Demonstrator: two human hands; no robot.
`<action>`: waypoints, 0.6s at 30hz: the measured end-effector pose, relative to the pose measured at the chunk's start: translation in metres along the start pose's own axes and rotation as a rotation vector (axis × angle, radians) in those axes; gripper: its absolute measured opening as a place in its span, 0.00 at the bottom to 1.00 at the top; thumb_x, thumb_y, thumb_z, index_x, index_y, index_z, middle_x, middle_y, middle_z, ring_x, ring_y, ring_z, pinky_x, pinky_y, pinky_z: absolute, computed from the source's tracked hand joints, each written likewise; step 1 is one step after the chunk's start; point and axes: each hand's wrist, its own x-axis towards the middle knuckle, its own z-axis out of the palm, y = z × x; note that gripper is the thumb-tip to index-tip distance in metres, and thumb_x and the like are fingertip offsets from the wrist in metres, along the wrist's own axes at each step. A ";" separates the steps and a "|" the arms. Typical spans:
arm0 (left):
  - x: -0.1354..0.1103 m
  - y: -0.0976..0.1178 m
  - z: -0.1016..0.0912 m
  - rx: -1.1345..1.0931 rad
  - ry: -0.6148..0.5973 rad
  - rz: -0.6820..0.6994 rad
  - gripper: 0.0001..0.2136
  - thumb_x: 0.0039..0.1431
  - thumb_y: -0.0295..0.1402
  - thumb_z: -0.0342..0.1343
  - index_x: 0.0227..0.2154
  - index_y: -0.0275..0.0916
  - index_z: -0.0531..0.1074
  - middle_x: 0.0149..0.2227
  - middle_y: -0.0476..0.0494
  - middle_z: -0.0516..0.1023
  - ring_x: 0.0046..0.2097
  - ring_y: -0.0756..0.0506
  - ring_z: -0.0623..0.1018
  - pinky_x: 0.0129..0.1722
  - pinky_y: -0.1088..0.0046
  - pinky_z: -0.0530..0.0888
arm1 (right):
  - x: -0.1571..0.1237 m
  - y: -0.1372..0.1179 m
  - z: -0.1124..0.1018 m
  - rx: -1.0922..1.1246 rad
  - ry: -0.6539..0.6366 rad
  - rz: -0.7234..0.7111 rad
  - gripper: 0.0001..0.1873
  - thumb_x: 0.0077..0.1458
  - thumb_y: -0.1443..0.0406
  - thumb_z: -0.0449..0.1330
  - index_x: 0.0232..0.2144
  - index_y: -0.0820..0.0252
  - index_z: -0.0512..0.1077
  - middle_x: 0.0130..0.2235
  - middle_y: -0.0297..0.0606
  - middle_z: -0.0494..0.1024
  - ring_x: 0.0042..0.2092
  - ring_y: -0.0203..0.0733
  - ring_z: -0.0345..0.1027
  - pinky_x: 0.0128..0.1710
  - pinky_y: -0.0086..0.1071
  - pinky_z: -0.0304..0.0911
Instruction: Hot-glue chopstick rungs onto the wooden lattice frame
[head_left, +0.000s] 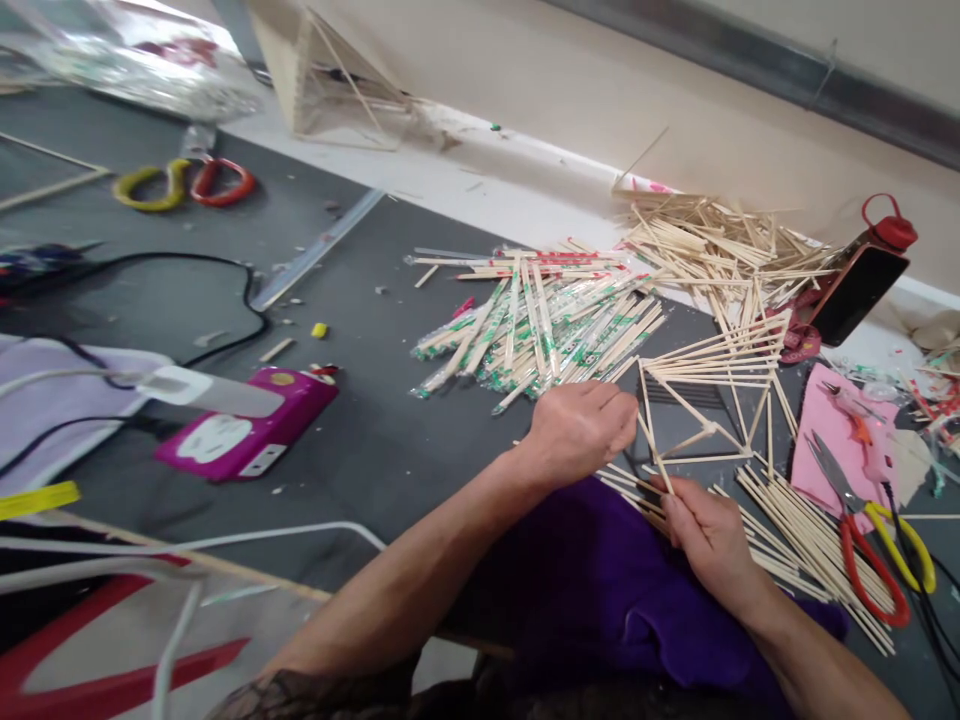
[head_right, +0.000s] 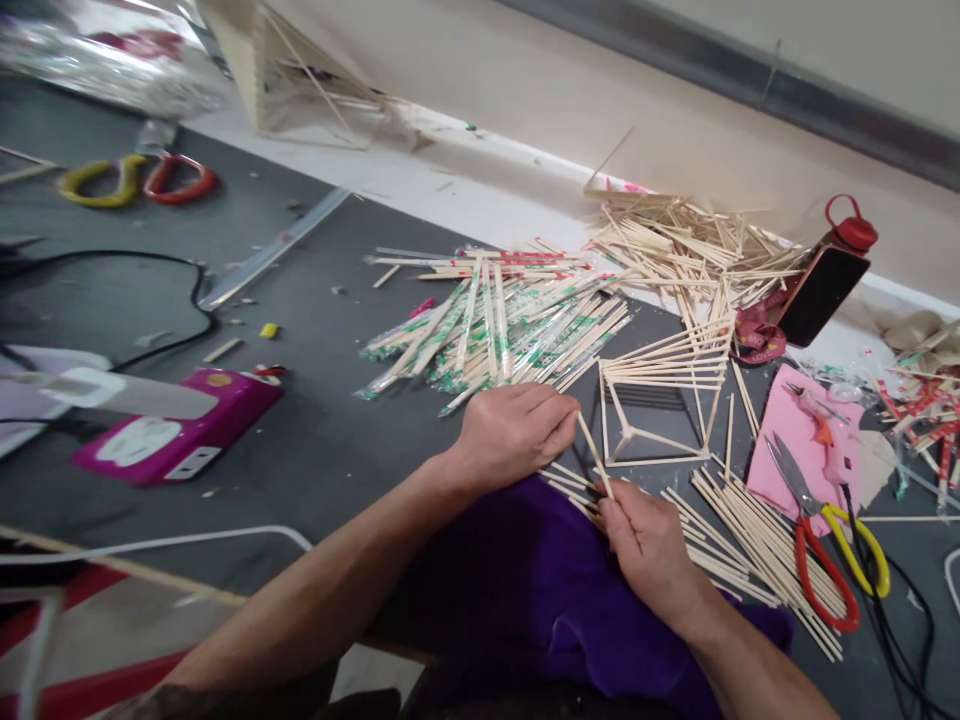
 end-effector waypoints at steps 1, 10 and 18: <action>0.000 0.000 0.000 -0.045 -0.016 -0.056 0.11 0.57 0.26 0.50 0.22 0.37 0.73 0.20 0.50 0.73 0.24 0.51 0.71 0.24 0.75 0.63 | 0.000 0.001 0.000 0.005 -0.002 0.006 0.15 0.64 0.65 0.49 0.44 0.63 0.74 0.19 0.28 0.68 0.21 0.32 0.63 0.24 0.25 0.59; 0.009 -0.013 -0.007 -1.145 -0.448 -0.962 0.09 0.53 0.33 0.50 0.22 0.36 0.71 0.17 0.52 0.70 0.19 0.54 0.68 0.20 0.80 0.65 | -0.005 0.001 -0.002 0.193 -0.034 0.156 0.16 0.65 0.62 0.49 0.44 0.61 0.74 0.20 0.27 0.68 0.18 0.29 0.58 0.20 0.23 0.55; 0.009 -0.013 -0.006 -1.506 -0.405 -1.080 0.13 0.40 0.32 0.65 0.32 0.35 0.77 0.25 0.48 0.78 0.22 0.53 0.74 0.19 0.81 0.67 | -0.004 0.004 0.000 0.184 -0.034 0.152 0.16 0.64 0.61 0.49 0.45 0.61 0.74 0.20 0.27 0.68 0.18 0.29 0.58 0.19 0.23 0.55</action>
